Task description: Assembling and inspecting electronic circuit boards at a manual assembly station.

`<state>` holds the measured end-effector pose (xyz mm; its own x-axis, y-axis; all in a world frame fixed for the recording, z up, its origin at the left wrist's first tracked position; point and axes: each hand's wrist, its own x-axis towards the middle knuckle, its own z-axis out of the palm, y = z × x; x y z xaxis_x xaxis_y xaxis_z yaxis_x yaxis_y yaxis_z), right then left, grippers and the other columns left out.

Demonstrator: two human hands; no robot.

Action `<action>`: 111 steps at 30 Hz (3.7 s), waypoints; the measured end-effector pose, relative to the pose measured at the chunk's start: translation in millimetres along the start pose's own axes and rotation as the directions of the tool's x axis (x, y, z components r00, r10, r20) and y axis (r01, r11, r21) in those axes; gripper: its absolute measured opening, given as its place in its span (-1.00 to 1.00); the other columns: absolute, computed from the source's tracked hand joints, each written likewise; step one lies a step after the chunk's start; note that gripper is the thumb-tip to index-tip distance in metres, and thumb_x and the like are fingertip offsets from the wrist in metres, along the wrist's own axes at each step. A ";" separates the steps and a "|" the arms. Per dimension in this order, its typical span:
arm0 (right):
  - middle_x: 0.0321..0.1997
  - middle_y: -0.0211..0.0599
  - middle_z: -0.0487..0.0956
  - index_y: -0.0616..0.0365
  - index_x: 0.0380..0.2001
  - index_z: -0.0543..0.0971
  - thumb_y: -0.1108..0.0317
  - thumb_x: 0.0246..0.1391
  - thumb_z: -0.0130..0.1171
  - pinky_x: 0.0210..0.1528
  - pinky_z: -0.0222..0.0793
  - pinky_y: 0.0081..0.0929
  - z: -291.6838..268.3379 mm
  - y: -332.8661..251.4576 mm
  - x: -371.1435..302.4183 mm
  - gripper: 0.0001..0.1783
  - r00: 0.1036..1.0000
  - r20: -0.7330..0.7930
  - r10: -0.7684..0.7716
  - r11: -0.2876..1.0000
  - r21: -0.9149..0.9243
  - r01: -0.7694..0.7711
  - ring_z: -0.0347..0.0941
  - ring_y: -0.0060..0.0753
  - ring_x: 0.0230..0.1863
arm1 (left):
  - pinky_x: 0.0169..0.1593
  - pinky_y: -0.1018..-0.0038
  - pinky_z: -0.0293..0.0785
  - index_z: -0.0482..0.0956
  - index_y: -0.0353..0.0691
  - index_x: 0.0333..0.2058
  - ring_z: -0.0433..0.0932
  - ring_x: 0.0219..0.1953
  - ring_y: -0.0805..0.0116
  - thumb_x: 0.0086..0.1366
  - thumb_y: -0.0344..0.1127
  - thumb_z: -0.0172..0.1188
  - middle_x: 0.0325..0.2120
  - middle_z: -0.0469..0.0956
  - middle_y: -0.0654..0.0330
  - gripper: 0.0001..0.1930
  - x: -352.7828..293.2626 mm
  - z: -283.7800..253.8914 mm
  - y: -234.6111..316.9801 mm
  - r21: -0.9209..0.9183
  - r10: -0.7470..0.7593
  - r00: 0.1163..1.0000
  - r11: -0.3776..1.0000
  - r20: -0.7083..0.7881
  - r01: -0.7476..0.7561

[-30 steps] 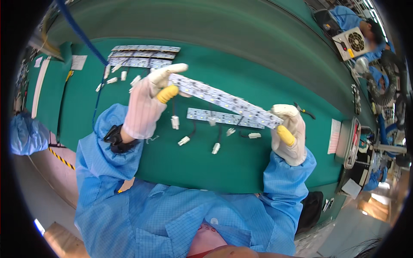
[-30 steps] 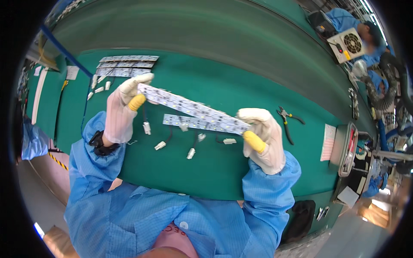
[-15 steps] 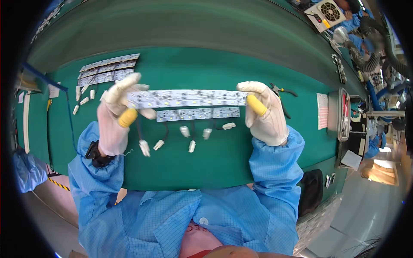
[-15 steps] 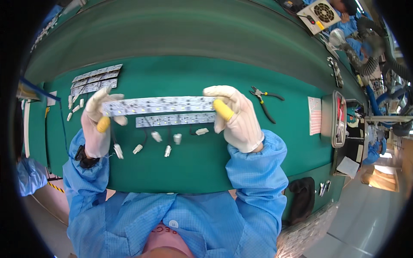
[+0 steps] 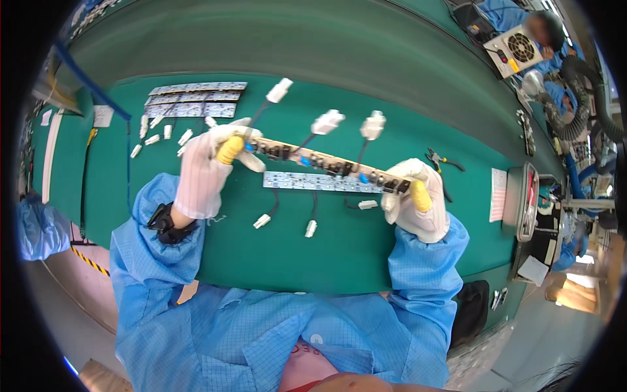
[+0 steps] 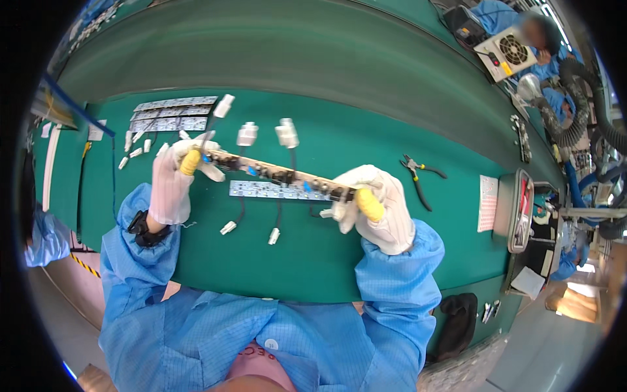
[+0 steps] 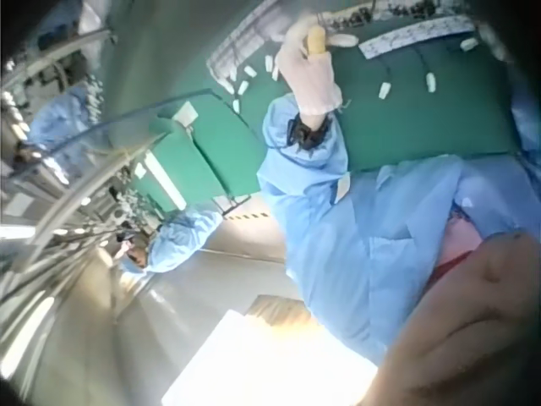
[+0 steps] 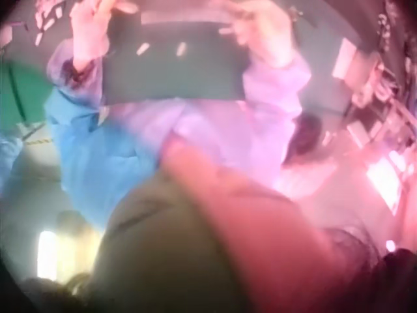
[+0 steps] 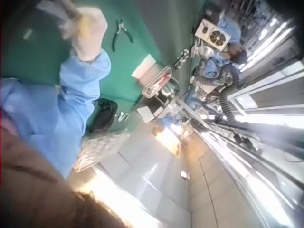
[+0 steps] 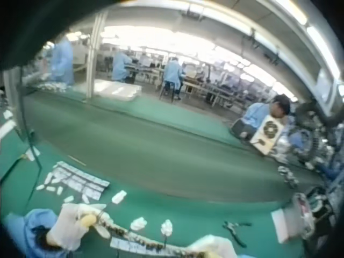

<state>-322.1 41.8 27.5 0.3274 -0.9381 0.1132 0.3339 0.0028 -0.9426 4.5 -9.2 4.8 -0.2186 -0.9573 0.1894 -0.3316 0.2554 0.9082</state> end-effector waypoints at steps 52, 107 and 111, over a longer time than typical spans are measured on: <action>-0.29 -0.11 0.57 0.20 -0.25 0.48 0.34 0.03 0.27 -0.31 0.49 -0.50 11.4 -11.9 0.3 -0.74 0.977 -0.208 -0.046 0.995 -0.099 0.025 0.53 -0.37 -0.33 | 0.12 0.32 0.30 0.32 -0.35 0.10 0.47 0.00 0.20 0.30 0.13 0.02 -0.11 0.52 0.05 -0.36 -1.3 -4.7 24.4 -0.332 0.153 0.983 0.937 0.105 -0.111; -0.37 -0.28 0.53 0.29 -0.13 0.43 0.17 0.09 0.24 -0.39 0.39 -0.69 9.0 -9.7 0.5 -0.57 0.968 -0.253 0.002 0.999 -0.040 -0.012 0.49 -0.56 -0.43 | 0.14 0.12 0.26 0.51 -0.19 -0.12 0.56 -0.22 0.29 0.20 0.09 0.19 -0.34 0.62 0.18 -0.53 -7.4 -4.3 4.1 -0.169 0.378 0.920 0.918 0.105 -0.358; -0.34 -0.24 0.52 0.26 -0.12 0.42 0.25 0.09 0.24 -0.48 0.36 -0.73 5.2 -6.4 -0.9 -0.61 0.969 -0.242 -0.046 0.998 -0.046 0.036 0.41 -0.60 -0.58 | 0.11 0.13 0.30 0.51 -0.20 -0.12 0.57 -0.23 0.26 0.19 0.07 0.17 -0.35 0.60 0.15 -0.53 -7.8 -4.5 5.1 -0.090 0.390 0.916 0.920 0.094 -0.382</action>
<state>-319.9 44.4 35.0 0.0877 -0.9932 0.0768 0.3044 -0.0467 -0.9514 8.6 -1.0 9.7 -0.4154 -0.7648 0.4925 -0.1391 0.5884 0.7965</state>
